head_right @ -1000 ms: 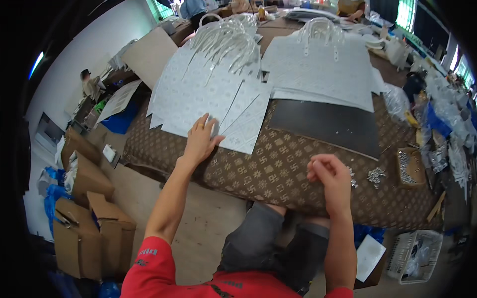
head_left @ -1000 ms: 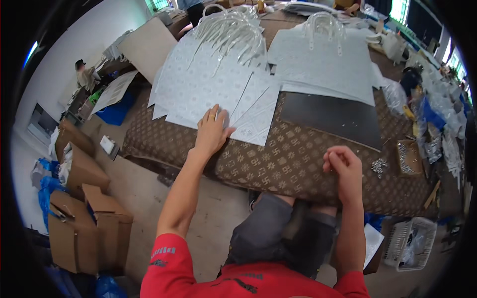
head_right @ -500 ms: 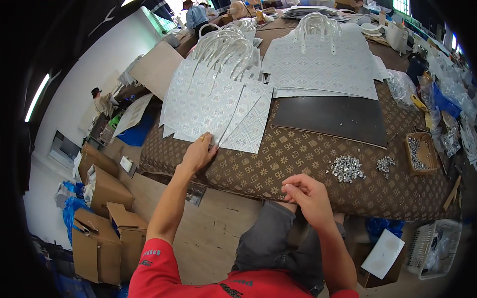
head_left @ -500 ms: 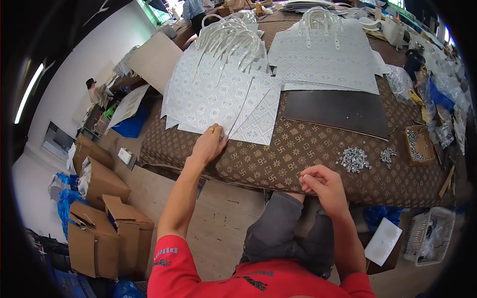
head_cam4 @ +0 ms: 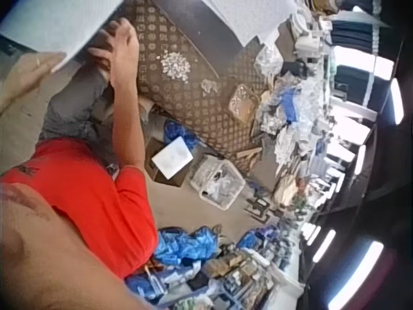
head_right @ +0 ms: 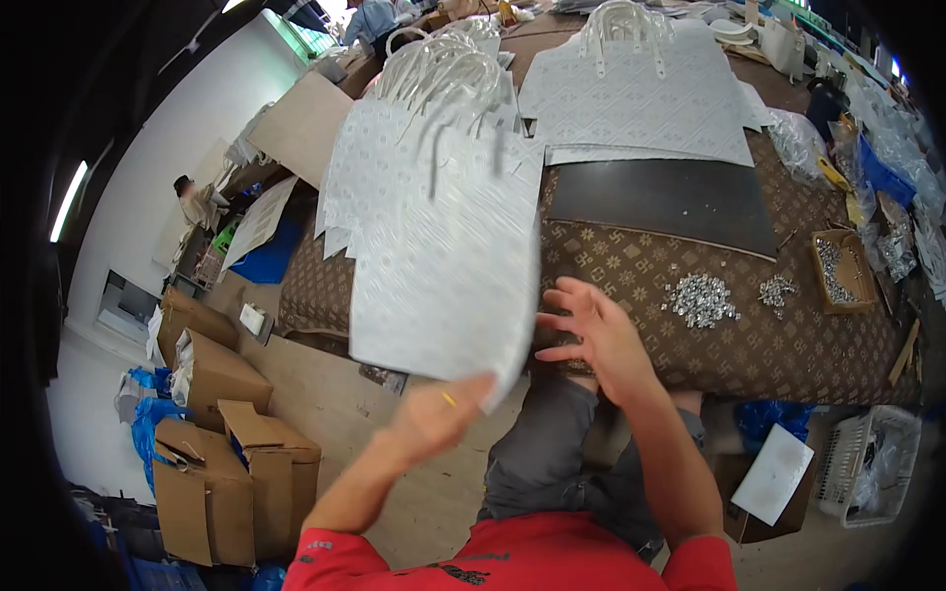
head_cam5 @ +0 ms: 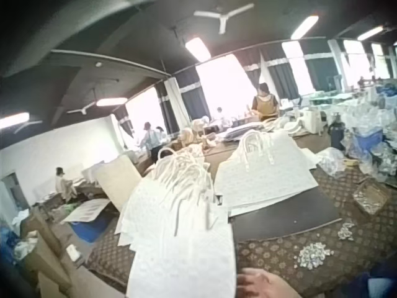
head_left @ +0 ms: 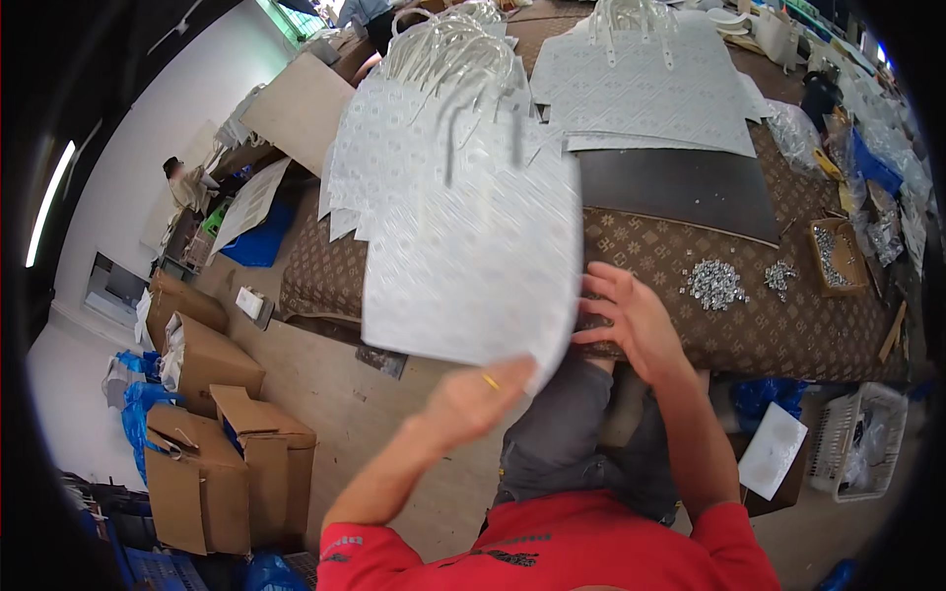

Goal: Attaching handles to bag components using small fasteners on an assembly table.

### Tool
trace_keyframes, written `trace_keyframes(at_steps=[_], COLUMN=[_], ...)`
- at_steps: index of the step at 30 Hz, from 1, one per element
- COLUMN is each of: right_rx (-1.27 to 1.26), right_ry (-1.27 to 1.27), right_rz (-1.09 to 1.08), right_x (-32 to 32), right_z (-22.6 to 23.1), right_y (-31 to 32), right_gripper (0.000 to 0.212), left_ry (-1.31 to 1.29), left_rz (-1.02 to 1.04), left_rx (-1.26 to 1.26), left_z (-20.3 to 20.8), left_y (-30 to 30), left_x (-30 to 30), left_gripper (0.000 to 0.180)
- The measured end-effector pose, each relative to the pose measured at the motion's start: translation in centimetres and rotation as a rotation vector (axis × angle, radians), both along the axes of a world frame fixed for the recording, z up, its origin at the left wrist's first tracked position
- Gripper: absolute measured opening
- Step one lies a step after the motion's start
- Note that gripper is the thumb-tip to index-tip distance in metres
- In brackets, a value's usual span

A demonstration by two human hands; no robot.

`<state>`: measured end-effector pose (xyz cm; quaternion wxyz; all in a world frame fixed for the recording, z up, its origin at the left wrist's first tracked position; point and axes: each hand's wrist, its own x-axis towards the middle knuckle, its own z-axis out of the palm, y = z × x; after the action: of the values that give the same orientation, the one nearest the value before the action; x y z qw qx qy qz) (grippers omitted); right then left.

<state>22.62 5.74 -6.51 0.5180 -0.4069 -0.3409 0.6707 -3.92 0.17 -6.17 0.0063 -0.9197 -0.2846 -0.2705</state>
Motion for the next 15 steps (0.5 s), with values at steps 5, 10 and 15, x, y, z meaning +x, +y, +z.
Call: trace_keyframes(at_steps=[5, 10, 15], right_rx=[0.269, 0.616, 0.918], right_ry=[-0.400, -0.734, -0.690], right_rz=[0.054, 0.107, 0.310], right_x=[1.2, 5.0, 7.4], right_z=[-1.3, 3.8, 5.6], right_y=[-1.6, -5.5, -6.6], right_gripper=[0.028, 0.029, 0.027], left_ry=[-0.052, -0.233, -0.191], left_rz=[-0.215, 0.618, 0.314], left_rx=[-0.326, -0.009, -0.198], left_z=[-3.7, -0.4, 1.2], left_y=[-4.3, -1.0, 1.1], left_x=[2.6, -4.9, -6.8], left_gripper=[0.041, 0.058, 0.056])
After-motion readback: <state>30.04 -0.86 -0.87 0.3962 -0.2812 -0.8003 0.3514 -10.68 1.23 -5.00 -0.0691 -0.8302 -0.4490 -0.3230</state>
